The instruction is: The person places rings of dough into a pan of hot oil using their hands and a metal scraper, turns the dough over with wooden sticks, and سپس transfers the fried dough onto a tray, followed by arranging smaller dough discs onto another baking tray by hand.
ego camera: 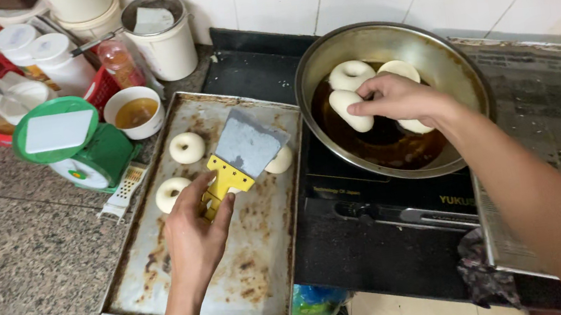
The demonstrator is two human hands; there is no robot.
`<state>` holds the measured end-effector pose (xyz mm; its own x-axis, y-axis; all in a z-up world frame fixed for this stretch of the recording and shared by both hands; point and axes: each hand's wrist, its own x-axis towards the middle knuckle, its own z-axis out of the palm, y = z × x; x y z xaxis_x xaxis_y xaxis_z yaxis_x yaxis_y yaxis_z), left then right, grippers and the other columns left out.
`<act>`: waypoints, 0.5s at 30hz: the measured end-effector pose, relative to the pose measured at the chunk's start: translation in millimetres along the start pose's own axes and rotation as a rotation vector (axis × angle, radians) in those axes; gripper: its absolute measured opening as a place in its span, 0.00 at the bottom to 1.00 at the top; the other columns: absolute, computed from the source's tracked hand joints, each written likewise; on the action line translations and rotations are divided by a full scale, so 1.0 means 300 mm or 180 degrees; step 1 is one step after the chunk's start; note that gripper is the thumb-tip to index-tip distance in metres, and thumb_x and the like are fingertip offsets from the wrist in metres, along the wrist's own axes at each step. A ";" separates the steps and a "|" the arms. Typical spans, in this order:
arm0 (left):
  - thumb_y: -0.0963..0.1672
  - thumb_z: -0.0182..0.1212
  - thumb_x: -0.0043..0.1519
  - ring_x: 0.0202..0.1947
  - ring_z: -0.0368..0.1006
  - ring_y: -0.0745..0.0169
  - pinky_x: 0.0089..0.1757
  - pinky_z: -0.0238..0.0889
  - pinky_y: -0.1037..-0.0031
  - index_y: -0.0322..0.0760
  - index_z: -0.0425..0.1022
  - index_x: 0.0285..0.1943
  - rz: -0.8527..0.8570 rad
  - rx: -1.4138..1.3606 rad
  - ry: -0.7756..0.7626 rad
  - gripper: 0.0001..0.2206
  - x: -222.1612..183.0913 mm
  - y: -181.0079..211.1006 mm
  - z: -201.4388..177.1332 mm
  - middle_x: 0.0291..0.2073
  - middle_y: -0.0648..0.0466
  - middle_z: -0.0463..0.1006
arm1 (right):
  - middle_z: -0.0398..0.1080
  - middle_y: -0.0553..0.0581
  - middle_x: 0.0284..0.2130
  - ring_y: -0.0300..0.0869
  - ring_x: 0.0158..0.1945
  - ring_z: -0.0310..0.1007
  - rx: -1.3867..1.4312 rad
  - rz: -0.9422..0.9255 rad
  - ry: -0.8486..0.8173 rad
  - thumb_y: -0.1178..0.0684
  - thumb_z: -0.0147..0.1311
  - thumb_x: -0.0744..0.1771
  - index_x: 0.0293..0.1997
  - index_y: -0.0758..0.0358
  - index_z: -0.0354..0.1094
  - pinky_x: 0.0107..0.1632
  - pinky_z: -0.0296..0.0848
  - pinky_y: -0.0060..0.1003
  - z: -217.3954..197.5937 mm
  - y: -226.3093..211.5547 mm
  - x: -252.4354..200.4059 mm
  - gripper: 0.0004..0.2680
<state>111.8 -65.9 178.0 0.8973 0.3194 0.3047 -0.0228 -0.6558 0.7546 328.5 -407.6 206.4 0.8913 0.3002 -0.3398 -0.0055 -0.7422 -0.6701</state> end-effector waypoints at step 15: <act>0.45 0.70 0.56 0.35 0.81 0.49 0.39 0.73 0.64 0.39 0.79 0.56 -0.0086 0.0055 -0.0119 0.18 -0.038 0.080 0.056 0.41 0.44 0.83 | 0.64 0.59 0.52 0.52 0.60 0.61 -0.2070 -0.0805 0.0495 0.48 0.62 0.64 0.48 0.59 0.76 0.66 0.57 0.51 0.090 0.230 0.127 0.11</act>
<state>108.4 -96.6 182.9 0.9133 0.3115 0.2622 0.0089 -0.6590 0.7521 349.9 -431.1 129.3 0.8841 0.4574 -0.0956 0.4382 -0.8826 -0.1704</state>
